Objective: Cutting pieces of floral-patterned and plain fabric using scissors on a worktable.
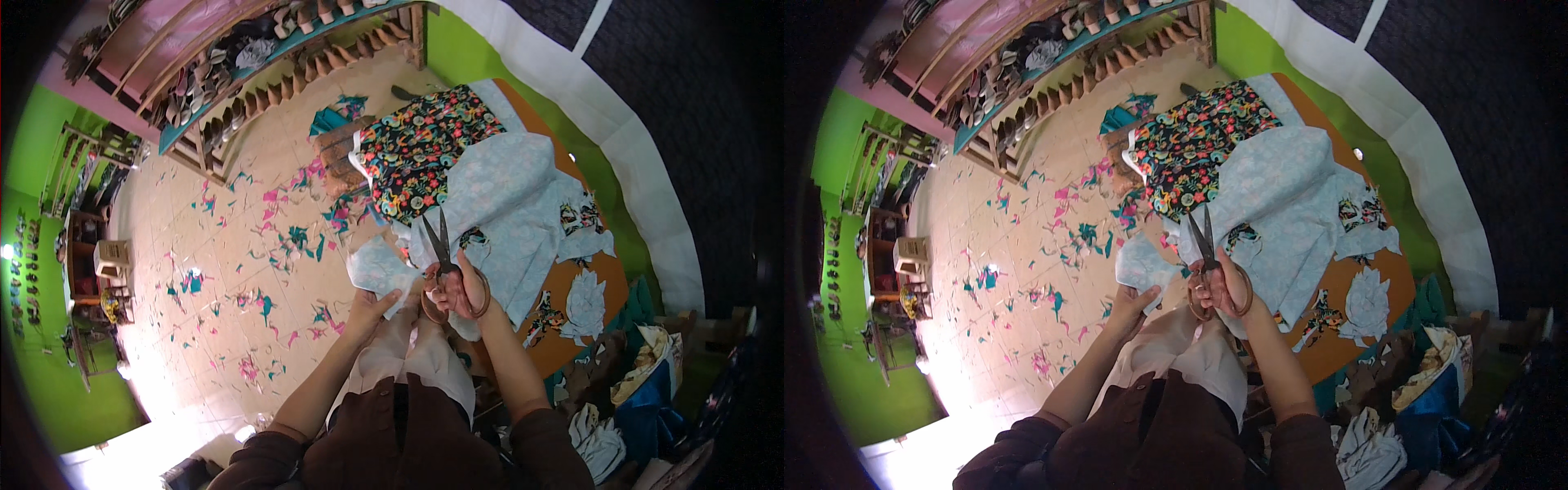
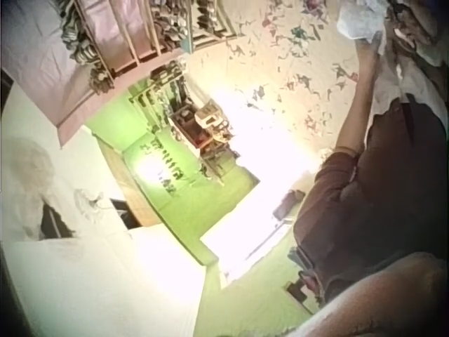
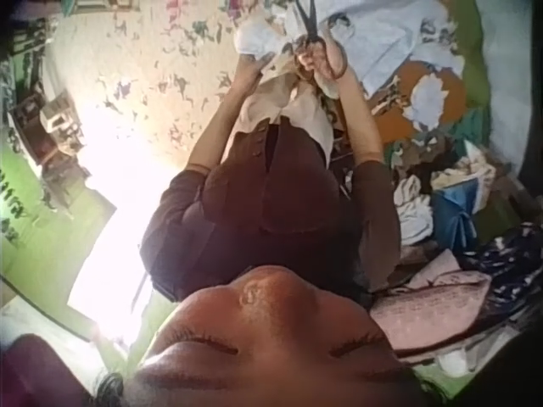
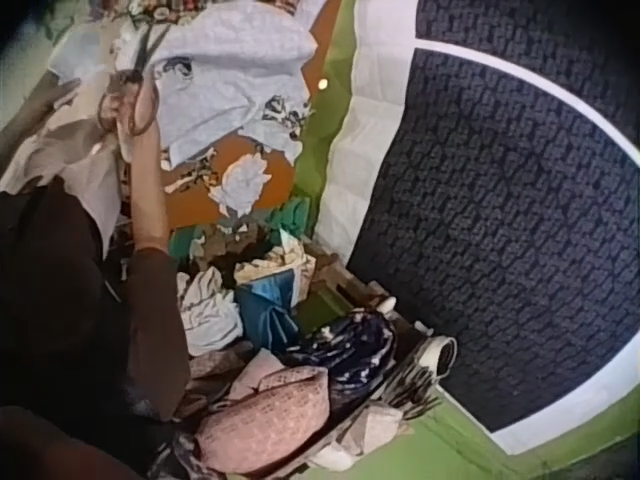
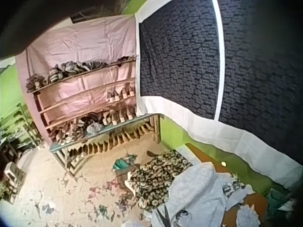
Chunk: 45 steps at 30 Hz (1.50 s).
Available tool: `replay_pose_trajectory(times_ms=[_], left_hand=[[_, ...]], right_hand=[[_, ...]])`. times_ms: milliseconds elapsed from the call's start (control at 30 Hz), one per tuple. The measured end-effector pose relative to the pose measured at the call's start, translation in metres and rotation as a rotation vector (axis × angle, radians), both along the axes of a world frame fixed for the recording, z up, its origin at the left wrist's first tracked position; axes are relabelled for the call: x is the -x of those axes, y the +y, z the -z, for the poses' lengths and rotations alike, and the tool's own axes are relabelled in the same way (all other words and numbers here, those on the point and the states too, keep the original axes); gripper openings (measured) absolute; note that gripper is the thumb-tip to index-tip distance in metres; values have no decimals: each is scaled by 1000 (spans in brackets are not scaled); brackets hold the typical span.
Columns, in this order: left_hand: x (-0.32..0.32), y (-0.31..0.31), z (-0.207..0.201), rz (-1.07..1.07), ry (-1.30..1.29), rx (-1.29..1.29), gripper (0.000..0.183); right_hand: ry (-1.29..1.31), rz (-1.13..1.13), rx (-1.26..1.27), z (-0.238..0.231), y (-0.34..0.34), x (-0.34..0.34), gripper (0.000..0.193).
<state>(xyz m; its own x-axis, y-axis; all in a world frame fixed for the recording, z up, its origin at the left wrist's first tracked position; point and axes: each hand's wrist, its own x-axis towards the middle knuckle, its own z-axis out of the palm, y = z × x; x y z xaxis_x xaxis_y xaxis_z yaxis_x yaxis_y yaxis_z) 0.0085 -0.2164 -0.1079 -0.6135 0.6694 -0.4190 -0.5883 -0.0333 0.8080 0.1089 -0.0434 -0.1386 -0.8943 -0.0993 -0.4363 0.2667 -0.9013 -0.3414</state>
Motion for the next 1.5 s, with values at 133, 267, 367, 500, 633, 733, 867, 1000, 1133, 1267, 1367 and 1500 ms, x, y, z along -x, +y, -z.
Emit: replay_pose_trajectory(times_ms=[133, 267, 367, 500, 633, 733, 867, 1000, 1133, 1267, 1367, 1500], left_hand=[[2, 21, -37, 535, 230, 31, 53], [-6, 32, -43, 1192, 414, -96, 53], [-12, 36, -32, 1460, 336, -28, 45], [-10, 54, -25, 1400, 341, 63, 32], [-6, 69, -5, 1229, 407, 205, 29], [-11, 84, 6, 1172, 313, 175, 27], [-25, 108, 3, 996, 159, 137, 22], [-36, 150, 5, 850, -4, 4, 15], [-47, 194, -19, 733, -200, -189, 18], [-59, 205, -23, 612, -261, -115, 17], [-59, 200, 4, 581, -139, 68, 20], [-65, 205, -7, 600, -293, 142, 20]], right_hand=[[49, 299, 21, -2, -1, -6, 30], [26, 313, -200, -25, 8, -8, 19], [-35, 793, -273, -54, 6, -14, 15], [12, 969, -309, -37, 31, -65, 15], [95, 1120, -224, -44, 34, -98, 20], [153, 1221, -255, -40, 33, -126, 23], [97, 1281, -266, -45, 29, -162, 24], [70, 1375, -187, -48, 40, -180, 19], [118, 1405, -135, -47, 60, -194, 17], [82, 1352, -120, -35, 67, -210, 9], [-95, 1300, -187, -21, 60, -214, 5], [-166, 1182, -66, -14, 43, -206, 9]])
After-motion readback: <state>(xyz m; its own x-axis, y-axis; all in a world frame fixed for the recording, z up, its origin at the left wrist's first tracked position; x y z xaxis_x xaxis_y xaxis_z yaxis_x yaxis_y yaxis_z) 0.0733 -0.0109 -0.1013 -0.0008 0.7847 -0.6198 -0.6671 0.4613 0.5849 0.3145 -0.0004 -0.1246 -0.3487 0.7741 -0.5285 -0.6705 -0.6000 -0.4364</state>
